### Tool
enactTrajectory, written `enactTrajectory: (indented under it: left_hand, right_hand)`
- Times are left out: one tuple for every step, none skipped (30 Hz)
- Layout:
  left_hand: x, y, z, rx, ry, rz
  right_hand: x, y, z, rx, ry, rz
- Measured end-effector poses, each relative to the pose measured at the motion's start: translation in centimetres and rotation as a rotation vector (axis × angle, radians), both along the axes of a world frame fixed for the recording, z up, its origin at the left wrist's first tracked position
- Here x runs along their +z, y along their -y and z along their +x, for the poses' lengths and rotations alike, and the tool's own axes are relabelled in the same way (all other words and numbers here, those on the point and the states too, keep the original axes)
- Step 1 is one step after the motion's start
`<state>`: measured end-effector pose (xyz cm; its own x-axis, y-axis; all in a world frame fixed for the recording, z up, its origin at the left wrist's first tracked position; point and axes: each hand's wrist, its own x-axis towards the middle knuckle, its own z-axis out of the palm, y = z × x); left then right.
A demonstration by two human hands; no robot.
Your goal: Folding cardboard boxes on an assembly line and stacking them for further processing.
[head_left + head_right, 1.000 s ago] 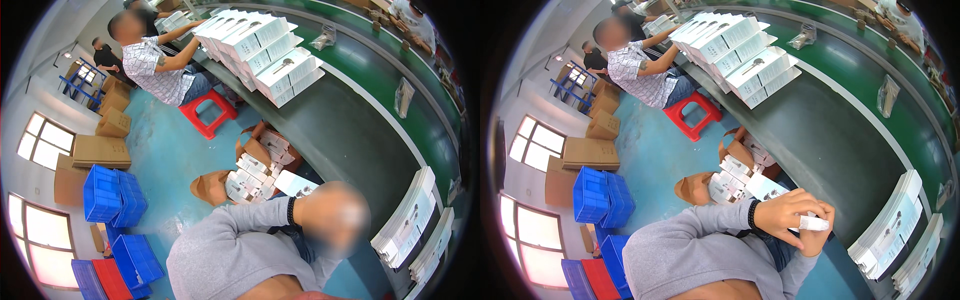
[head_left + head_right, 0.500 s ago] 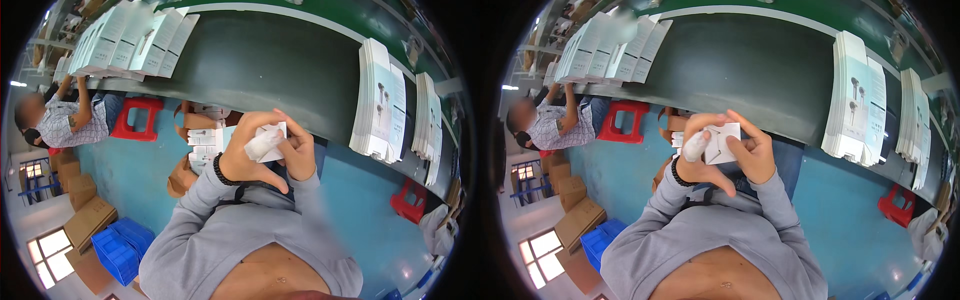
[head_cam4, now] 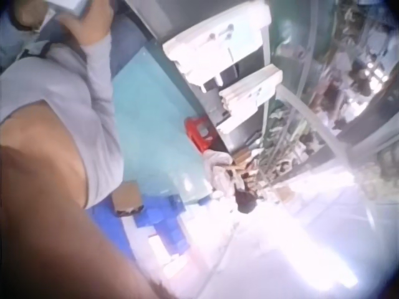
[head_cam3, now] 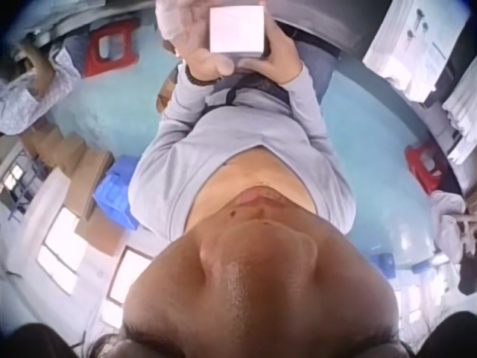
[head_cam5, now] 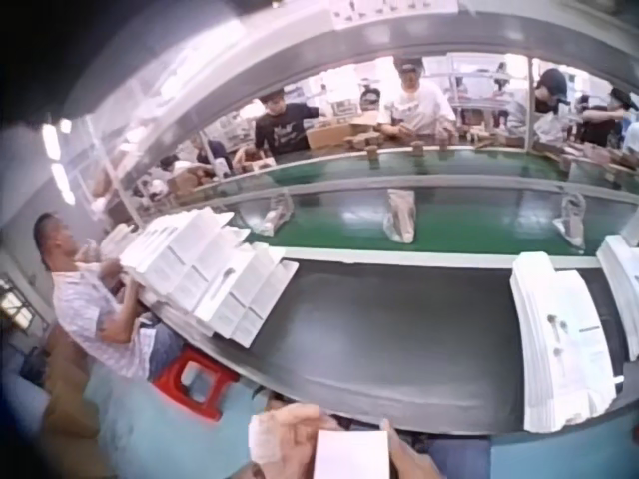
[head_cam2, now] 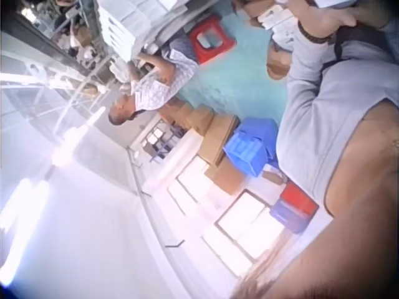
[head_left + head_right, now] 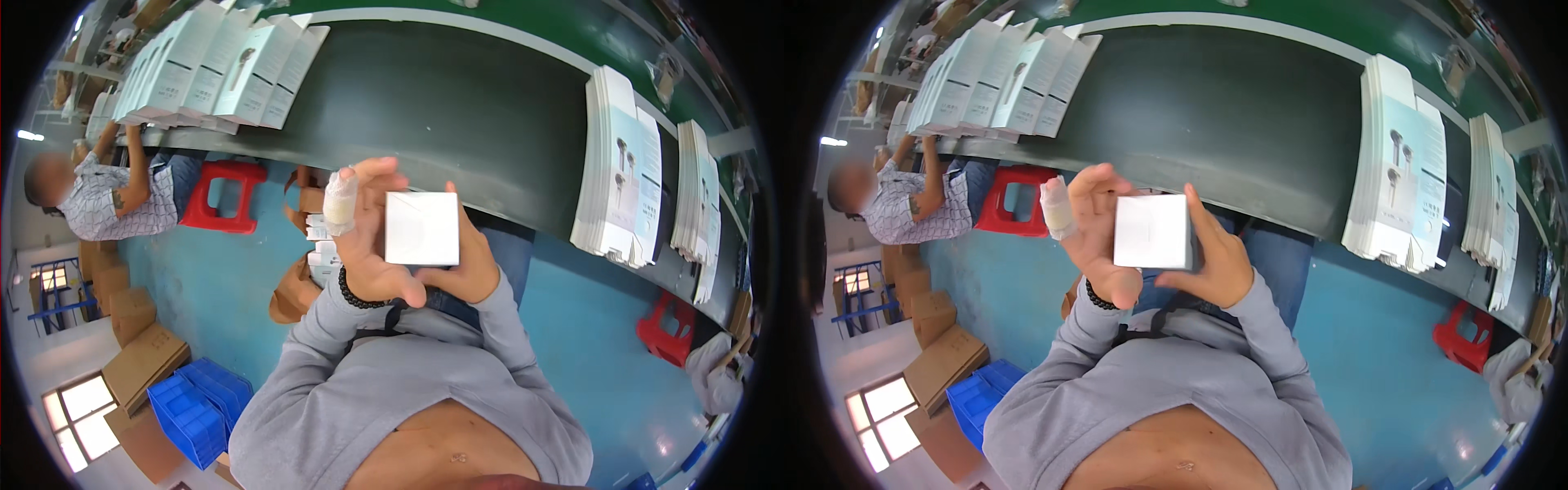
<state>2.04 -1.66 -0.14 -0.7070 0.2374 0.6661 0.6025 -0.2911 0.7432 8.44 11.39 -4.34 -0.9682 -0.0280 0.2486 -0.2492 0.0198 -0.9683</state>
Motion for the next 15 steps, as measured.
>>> enactTrajectory:
  left_hand:
    - [0.9, 0.2, -0.4, -0.016, 0.01, 0.003]
    - [1.6, 0.9, -1.2, -0.116, -0.068, -0.306]
    - [2.5, 2.0, -2.3, -0.209, -0.148, -0.617]
    - [4.4, 3.2, -3.0, -0.185, -0.368, -0.841]
    - [5.9, 4.6, -3.4, -0.167, -0.378, -0.85]
    - [7.4, 6.2, -3.7, -0.103, -0.313, -0.874]
    - [8.8, 7.5, -3.9, -0.039, -0.254, -0.891]
    - [8.7, 9.2, -4.4, 0.084, -0.274, -0.674]
    - [8.1, 10.2, -5.0, 0.196, -0.294, -0.45]
    - [8.3, 10.2, -5.6, 0.337, -0.298, -0.257]
    - [8.3, 10.0, -6.5, 0.47, -0.297, -0.058]
    - [7.9, 10.5, -8.1, 0.567, -0.255, -0.053]
    - [7.2, 11.0, -9.9, 0.66, -0.21, -0.042]
    - [5.9, 11.4, -12.0, 0.668, -0.152, -0.025]
    - [4.7, 11.5, -13.8, 0.65, -0.104, 0.054]
  right_hand:
    - [0.0, 0.1, -0.2, -0.004, 0.086, 0.183]
    - [-0.4, -0.1, -0.5, -0.091, -0.07, 0.278]
    - [-0.2, -0.5, -0.5, -0.138, -0.058, 0.353]
    - [1.0, -0.9, -0.8, -0.096, -0.095, 0.377]
    - [2.0, -1.5, -0.8, -0.057, -0.122, 0.406]
    - [2.8, -2.0, -1.0, -0.091, -0.185, 0.365]
    - [3.5, -2.6, -1.0, -0.128, -0.251, 0.327]
    - [3.5, -3.1, -1.0, -0.242, -0.41, 0.331]
    - [4.4, -4.4, -0.5, -0.32, -0.403, 0.434]
    - [4.9, -5.3, 0.2, -0.45, -0.408, 0.437]
    - [5.1, -6.5, 0.8, -0.557, -0.449, 0.446]
    - [5.9, -7.7, 1.4, -0.666, -0.419, 0.584]
    - [6.4, -9.5, 2.2, -0.743, -0.397, 0.814]
    - [7.0, -10.9, 3.3, -0.725, -0.267, 0.966]
    - [6.9, -11.9, 3.9, -0.747, -0.284, 0.972]
